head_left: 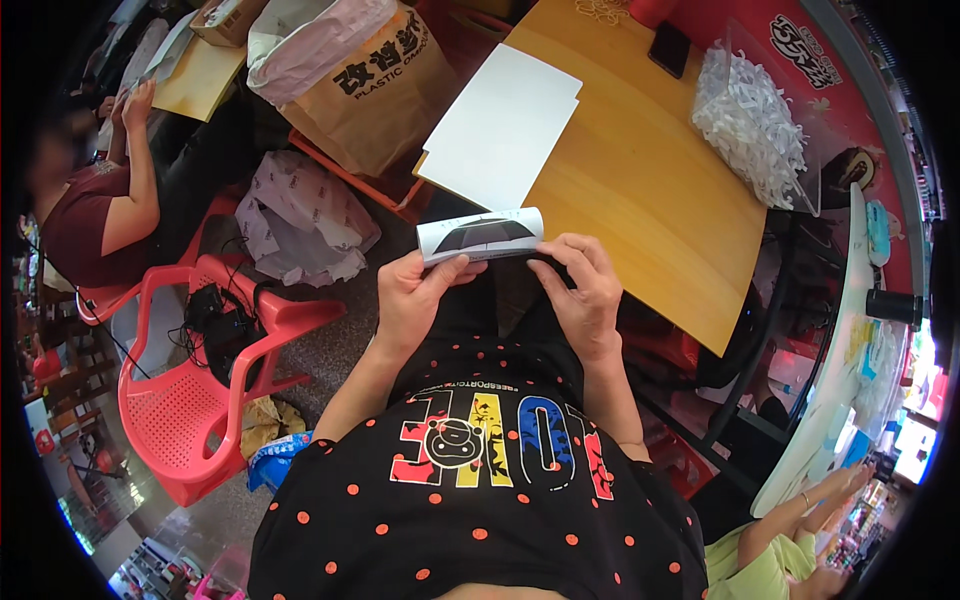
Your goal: Folding a piece of paper into a small rectangular product insert.
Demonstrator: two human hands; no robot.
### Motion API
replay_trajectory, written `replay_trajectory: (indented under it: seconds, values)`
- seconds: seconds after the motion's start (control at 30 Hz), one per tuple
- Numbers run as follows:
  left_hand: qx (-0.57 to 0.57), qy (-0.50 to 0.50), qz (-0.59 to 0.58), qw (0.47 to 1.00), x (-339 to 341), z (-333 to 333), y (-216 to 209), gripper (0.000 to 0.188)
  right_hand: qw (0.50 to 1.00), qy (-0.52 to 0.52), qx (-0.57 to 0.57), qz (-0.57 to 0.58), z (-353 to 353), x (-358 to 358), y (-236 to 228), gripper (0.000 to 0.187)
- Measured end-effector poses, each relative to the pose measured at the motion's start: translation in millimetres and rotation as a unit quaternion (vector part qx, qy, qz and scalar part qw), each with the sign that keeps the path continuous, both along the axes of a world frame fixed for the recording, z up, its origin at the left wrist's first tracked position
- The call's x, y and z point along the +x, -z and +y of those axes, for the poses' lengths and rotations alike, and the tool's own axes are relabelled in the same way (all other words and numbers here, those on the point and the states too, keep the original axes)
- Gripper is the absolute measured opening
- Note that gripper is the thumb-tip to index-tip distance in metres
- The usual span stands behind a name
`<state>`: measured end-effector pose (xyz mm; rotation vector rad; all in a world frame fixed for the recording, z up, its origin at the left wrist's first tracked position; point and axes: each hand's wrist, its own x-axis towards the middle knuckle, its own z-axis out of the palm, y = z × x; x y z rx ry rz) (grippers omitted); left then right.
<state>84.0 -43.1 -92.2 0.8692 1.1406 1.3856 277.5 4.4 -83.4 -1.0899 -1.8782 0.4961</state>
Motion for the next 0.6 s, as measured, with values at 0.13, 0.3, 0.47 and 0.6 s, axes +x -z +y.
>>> replay_trajectory:
  seconds: [0.13, 0.3, 0.47, 0.6]
  values:
    - [0.093, -0.011, 0.15, 0.984, 6, -3, -4, 0.022, 1.0, -0.02, 0.012, -0.018, -1, 3, 1, 0.025]
    - [0.187, -0.035, 0.347, 0.918, 6, -5, -3, 0.022, 0.993, -0.072, 0.09, -0.026, 6, 10, 3, 0.025]
    - [0.264, -0.058, 0.427, 0.863, 11, -8, -14, 0.022, 0.986, -0.106, 0.125, -0.041, 9, 17, -1, 0.027]
    - [0.274, -0.057, 0.438, 0.855, 15, -10, -18, 0.021, 0.984, -0.106, 0.136, -0.037, 8, 20, 1, 0.029]
